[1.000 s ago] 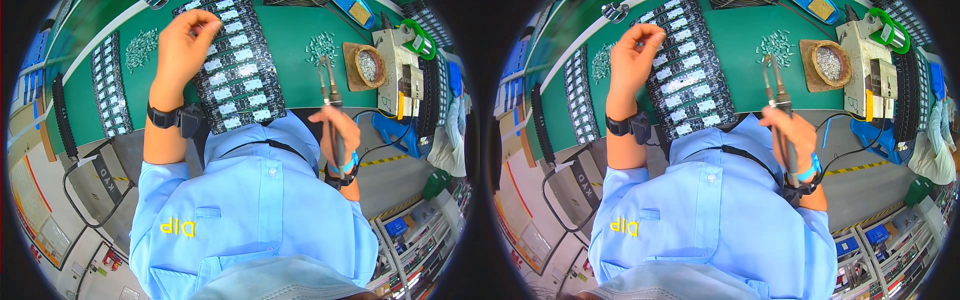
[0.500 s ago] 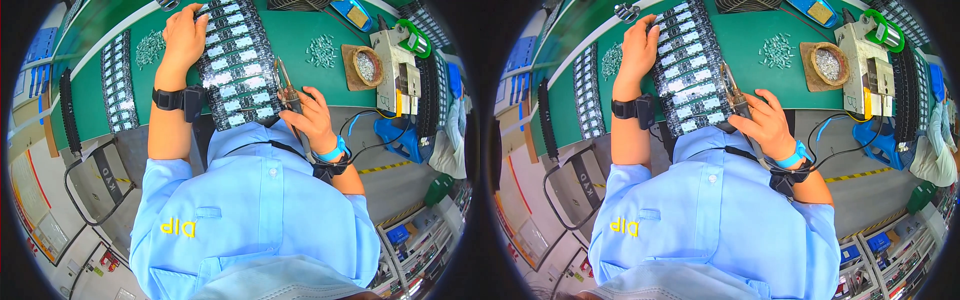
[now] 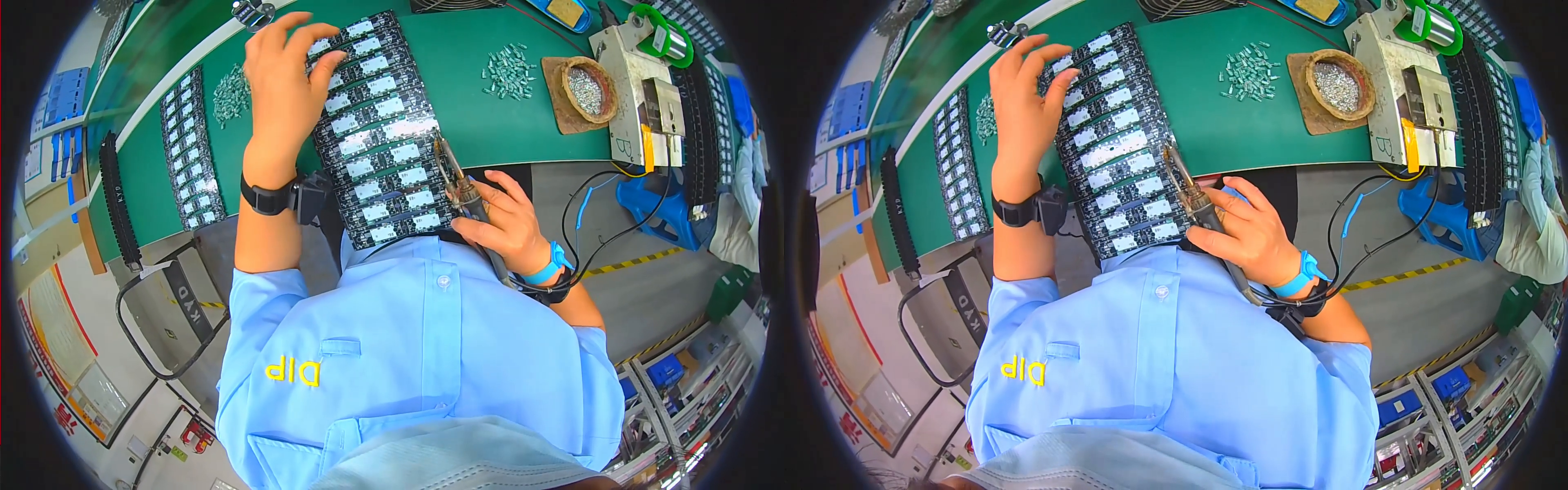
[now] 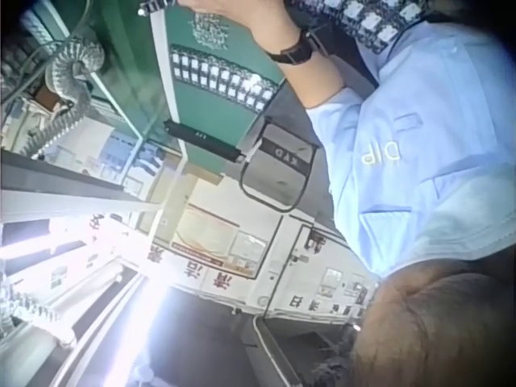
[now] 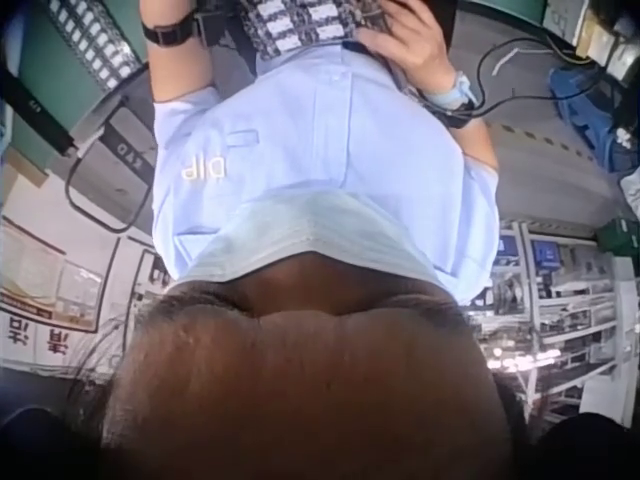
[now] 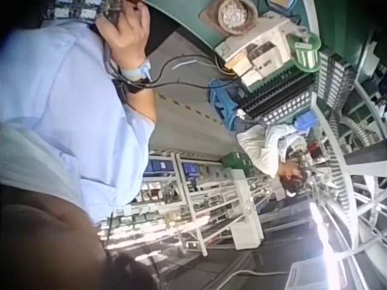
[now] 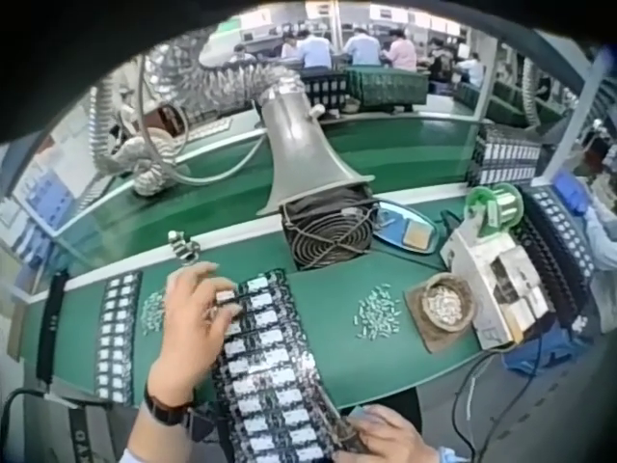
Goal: The person solders components onto a circuit board using a soldering iron and then picks up the board to inspect both sides.
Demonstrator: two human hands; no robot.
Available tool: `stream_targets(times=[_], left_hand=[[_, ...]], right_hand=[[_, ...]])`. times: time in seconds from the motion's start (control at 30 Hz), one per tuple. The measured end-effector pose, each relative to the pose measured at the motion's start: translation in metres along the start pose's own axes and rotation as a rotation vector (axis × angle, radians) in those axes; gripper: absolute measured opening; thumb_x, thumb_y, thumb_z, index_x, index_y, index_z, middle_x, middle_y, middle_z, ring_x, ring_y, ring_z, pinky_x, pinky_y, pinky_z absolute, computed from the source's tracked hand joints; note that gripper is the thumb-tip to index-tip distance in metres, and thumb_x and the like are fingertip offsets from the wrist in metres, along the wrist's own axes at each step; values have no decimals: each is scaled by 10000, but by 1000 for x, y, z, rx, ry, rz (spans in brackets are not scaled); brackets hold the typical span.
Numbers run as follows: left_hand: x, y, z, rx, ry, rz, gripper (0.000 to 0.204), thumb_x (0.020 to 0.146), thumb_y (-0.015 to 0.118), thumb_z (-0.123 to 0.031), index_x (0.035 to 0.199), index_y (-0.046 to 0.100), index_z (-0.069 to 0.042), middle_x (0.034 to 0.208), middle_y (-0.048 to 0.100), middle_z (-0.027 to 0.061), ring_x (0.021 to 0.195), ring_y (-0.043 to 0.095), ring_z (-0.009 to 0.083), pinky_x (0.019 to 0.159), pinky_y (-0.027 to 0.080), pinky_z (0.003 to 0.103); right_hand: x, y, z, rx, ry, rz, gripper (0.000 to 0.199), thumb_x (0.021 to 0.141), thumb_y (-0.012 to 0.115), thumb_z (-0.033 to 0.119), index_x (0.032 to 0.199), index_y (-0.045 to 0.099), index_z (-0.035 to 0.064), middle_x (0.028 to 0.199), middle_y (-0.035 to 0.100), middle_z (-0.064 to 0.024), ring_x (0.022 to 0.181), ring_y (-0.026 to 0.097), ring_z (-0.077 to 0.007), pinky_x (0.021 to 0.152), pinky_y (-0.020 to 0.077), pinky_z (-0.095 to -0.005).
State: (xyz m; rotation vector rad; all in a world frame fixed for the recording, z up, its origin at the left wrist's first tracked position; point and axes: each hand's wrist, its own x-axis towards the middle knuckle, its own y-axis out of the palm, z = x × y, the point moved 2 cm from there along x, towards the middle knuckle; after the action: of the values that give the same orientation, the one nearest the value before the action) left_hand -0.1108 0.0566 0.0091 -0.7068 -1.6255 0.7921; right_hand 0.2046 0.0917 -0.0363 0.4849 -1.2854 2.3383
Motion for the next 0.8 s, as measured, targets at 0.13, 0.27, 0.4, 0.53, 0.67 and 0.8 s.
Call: stream_targets(times=[0.13,0.27,0.4,0.53,0.67,0.8], left_hand=[[0,-1,-21,-393,188,345,151,738,772,-119,872,702,-120,924,669,17,902,599,248,736,503,357],[-4,6,-37,-447,305,407,130,739,767,-146,842,693,-117,837,650,-8,830,591,216,709,511,344],[-2,7,-38,-477,326,469,155,739,774,-152,864,699,-100,870,669,18,839,608,232,722,509,341],[-6,12,-35,-496,307,465,154,731,779,-151,855,702,-102,852,671,13,827,610,225,712,509,337],[-8,14,-36,-505,302,433,141,734,773,-171,843,706,-111,833,667,-5,807,604,209,703,509,329],[-11,17,-36,-491,293,417,141,738,766,-203,841,707,-128,823,656,-19,795,599,197,686,509,323]], right_hand=[[8,-9,-1,145,97,-20,247,730,792,172,955,690,158,892,688,-101,1029,649,-331,948,472,-484],[17,-19,-12,343,170,-80,384,840,762,325,1069,637,42,1078,691,-213,1045,656,-372,929,487,-467],[15,-15,-14,506,280,-223,499,922,666,403,1134,610,-45,1121,661,-268,1054,665,-363,912,509,-423],[13,-12,-17,540,301,-206,518,929,660,398,1146,599,-68,1153,647,-272,1071,661,-365,913,516,-421],[12,-10,-15,607,366,-207,507,932,657,386,1149,596,-68,1147,646,-279,1071,660,-368,923,512,-425],[11,-11,-17,602,373,-184,502,935,652,385,1146,591,-66,1139,649,-281,1072,660,-353,927,510,-416]])
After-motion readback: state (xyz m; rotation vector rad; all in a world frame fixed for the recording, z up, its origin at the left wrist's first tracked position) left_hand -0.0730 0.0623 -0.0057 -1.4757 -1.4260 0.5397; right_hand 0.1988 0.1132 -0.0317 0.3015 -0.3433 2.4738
